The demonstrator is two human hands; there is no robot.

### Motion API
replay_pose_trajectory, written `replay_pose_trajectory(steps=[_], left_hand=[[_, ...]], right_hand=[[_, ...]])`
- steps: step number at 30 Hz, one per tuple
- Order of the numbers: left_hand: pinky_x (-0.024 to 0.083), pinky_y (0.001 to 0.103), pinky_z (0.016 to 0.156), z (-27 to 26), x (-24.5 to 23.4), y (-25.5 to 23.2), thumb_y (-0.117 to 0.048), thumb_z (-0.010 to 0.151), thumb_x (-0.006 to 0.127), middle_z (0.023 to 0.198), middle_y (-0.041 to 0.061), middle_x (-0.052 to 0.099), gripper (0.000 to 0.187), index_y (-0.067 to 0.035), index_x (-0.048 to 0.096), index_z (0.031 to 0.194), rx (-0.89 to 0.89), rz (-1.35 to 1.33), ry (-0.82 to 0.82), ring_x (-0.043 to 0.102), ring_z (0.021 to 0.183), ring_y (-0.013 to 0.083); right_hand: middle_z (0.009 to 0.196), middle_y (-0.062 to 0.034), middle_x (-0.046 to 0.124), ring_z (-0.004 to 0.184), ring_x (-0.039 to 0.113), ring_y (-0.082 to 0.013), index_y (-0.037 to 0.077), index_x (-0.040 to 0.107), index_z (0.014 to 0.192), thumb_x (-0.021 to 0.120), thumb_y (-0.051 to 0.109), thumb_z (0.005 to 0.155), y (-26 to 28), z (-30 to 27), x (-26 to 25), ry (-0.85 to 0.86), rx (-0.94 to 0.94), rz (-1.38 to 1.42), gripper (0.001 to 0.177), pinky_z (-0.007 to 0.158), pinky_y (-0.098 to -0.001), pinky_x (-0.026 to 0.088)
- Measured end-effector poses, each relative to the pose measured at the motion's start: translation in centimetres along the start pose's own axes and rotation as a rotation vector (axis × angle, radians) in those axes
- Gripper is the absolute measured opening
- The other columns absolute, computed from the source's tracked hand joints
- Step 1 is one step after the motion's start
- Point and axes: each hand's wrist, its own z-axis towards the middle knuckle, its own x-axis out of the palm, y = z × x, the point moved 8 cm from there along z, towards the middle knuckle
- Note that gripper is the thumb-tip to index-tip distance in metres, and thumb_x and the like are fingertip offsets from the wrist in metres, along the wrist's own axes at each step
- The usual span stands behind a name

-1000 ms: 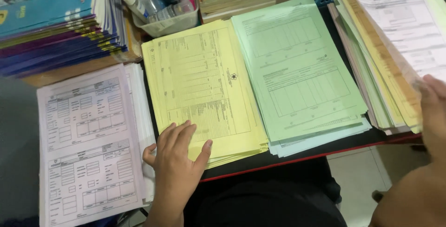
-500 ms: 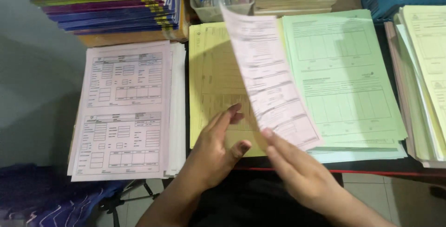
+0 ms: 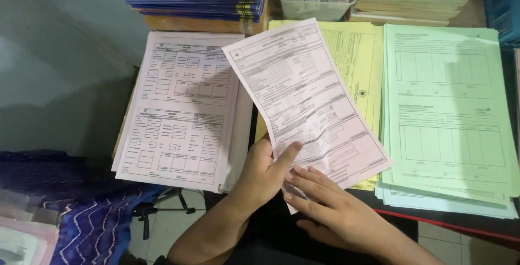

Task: Sorting and organizing various colored paper forms into distinct stacks

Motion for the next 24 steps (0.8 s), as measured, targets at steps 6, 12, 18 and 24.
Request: replay_pose_trajectory(steps=[6, 12, 18, 24], left_hand=[[0.053, 0.030, 0.076, -1.2, -0.5, -1.3, -0.028, 0.108, 0.045, 0.106, 0.011, 0.064, 0.031, -0.006, 0.067, 0.108, 0.253, 0.214, 0.050, 0.063, 0.094, 0.0240], [0.058, 0.041, 0.111, -3.9, -2.2, -3.7, -0.007, 0.106, 0.054, 0.130, 0.009, 0.069, 0.025, -0.009, 0.064, 0.129, 0.474, 0.209, 0.255, 0.067, 0.126, 0.0297], [0.062, 0.026, 0.067, -4.6, -9.0, -3.4, -0.037, 0.101, 0.055, 0.106, 0.007, 0.076, 0.035, -0.011, 0.067, 0.122, 0.277, 0.262, 0.047, 0.071, 0.082, 0.0161], [0.062, 0.035, 0.091, -4.8, -18.7, -3.2, -0.027, 0.078, 0.074, 0.123, 0.010, 0.076, 0.065, -0.011, 0.056, 0.138, -0.230, 0.259, -0.414, 0.074, 0.109, 0.0213]], right_hand=[[0.145, -0.0197, 0.054, 0.141, 0.051, -0.0394, 0.006, 0.062, 0.129, 0.067, 0.003, 0.088, -3.2, -2.1, -4.8, -0.408, 0.199, -0.087, 0.041, 0.121, -0.0516, 0.045], [0.156, -0.0179, 0.041, 0.125, 0.050, -0.0266, 0.012, 0.023, 0.158, 0.061, 0.008, 0.089, -6.2, -1.6, -7.7, -0.555, 0.632, 0.464, 0.079, 0.104, -0.0407, 0.048], [0.143, -0.0226, 0.056, 0.107, 0.071, -0.0289, 0.024, 0.009, 0.160, 0.069, 0.007, 0.081, -6.7, 1.0, -4.9, -0.617, 0.733, 0.666, 0.101, 0.086, -0.0458, 0.065], [0.132, -0.0195, 0.062, 0.088, 0.074, -0.0238, 0.014, 0.042, 0.132, 0.071, 0.004, 0.088, -5.5, 7.3, -0.8, -0.443, 0.649, 0.762, 0.054, 0.076, -0.0355, 0.070]])
